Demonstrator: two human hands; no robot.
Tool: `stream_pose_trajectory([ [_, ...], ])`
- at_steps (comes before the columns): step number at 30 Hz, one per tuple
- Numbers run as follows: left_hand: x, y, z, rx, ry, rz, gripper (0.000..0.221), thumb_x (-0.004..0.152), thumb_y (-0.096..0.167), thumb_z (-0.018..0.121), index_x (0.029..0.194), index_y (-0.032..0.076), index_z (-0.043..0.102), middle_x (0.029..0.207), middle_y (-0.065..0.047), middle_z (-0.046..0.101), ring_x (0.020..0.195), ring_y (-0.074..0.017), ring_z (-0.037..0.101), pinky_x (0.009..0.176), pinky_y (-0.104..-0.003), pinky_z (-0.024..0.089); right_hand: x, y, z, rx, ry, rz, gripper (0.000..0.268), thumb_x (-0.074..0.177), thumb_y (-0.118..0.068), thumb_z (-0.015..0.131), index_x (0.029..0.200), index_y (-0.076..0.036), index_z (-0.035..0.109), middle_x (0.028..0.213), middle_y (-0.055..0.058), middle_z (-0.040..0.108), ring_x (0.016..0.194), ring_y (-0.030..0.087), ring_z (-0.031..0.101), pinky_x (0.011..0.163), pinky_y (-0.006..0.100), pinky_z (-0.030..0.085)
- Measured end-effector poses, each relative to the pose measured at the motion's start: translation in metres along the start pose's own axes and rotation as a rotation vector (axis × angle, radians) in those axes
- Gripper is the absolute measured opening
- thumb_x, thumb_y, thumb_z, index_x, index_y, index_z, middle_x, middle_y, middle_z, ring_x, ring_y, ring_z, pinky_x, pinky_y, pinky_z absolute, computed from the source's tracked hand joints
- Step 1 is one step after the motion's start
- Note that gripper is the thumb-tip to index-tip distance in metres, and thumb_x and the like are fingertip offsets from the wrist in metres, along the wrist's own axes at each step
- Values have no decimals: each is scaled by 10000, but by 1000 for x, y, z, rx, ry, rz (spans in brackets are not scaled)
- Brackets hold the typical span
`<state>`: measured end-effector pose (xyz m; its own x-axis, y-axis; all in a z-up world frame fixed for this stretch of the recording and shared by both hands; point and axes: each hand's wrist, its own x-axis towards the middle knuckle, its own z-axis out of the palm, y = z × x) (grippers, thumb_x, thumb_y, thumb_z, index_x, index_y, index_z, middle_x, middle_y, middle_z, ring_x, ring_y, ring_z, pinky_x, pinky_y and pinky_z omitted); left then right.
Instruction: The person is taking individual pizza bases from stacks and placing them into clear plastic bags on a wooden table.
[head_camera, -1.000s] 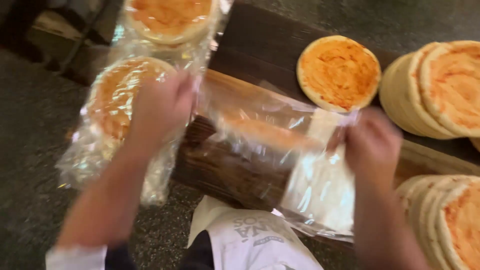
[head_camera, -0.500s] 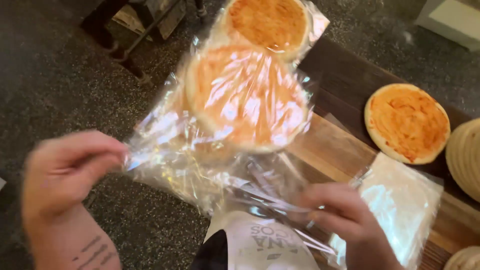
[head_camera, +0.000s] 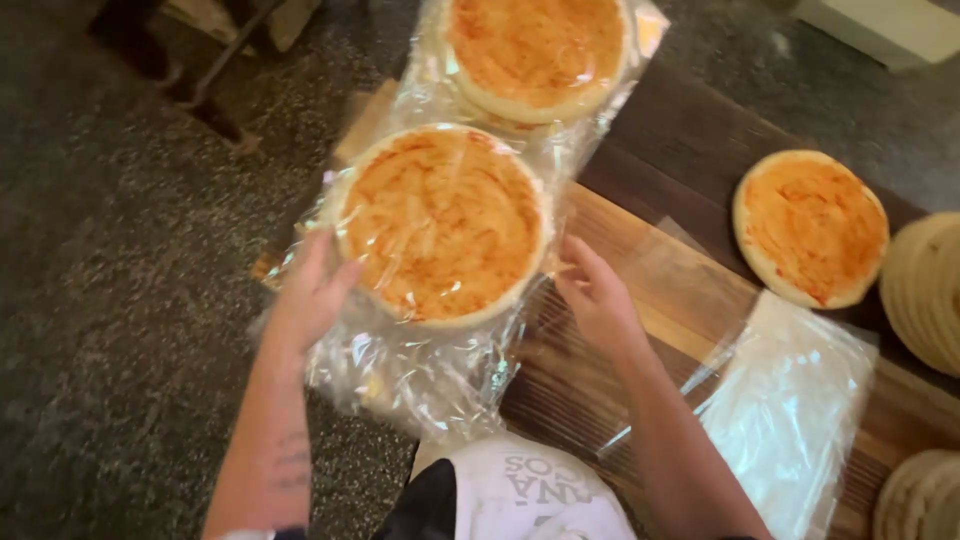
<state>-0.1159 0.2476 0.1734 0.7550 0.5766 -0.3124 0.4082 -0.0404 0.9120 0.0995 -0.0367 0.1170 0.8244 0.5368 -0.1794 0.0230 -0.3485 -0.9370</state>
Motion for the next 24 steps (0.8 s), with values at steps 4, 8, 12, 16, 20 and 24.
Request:
stream_pose_trajectory([
  [4, -16, -6, 33, 556, 389, 742, 650, 872, 184, 813, 1380, -147, 578, 1399, -389, 521, 1349, -563, 479, 1188, -583, 316, -64, 126, -83, -517, 345, -26, 101, 925, -218, 756, 861, -162, 702, 769, 49, 658, 765, 249, 657, 736, 369, 518],
  [8, -83, 53, 158, -82, -22, 797, 467, 707, 129, 871, 1149, 44, 746, 1174, -141, 726, 1249, -370, 637, 1182, -468, 406, -148, 181, -159, -309, 756, 239, 506, 1061, -302, 614, 615, -97, 493, 517, 43, 431, 562, 154, 361, 598, 324, 382],
  [12, -64, -22, 307, 318, -715, 671, 668, 943, 472, 665, 1521, 190, 482, 1510, -102, 538, 1454, -339, 424, 1179, -593, 246, -182, 232, -200, -568, 881, 416, 417, 1000, -398, 745, 703, -184, 543, 608, -19, 483, 592, 194, 501, 679, 339, 441],
  [16, -21, -58, 378, 1128, -808, 849, 815, 934, 685, 496, 1605, 257, 320, 1673, -98, 293, 1553, -334, 213, 1204, -689, 98, -211, 233, -215, -913, 649, 96, 544, 778, -285, 841, 1255, -100, 656, 1268, 177, 612, 1141, 404, 653, 926, 486, 567],
  [20, 36, -34, 387, 1355, -652, 879, 715, 944, 558, 573, 1594, 376, 337, 1725, 14, 184, 1584, -310, 126, 1218, -687, 149, -215, 192, -211, -863, 319, 185, 658, 787, -323, 824, 1355, -70, 609, 1408, 209, 543, 1329, 393, 539, 1060, 493, 462],
  [24, 15, -35, 419, 1301, -355, 961, 555, 962, 281, 555, 1515, 276, 504, 1628, -67, 423, 1527, -333, 320, 1193, -671, 200, -205, 178, -213, -770, 200, 194, 673, 855, -374, 767, 1431, -94, 563, 1469, 196, 521, 1393, 384, 489, 1140, 498, 383],
])
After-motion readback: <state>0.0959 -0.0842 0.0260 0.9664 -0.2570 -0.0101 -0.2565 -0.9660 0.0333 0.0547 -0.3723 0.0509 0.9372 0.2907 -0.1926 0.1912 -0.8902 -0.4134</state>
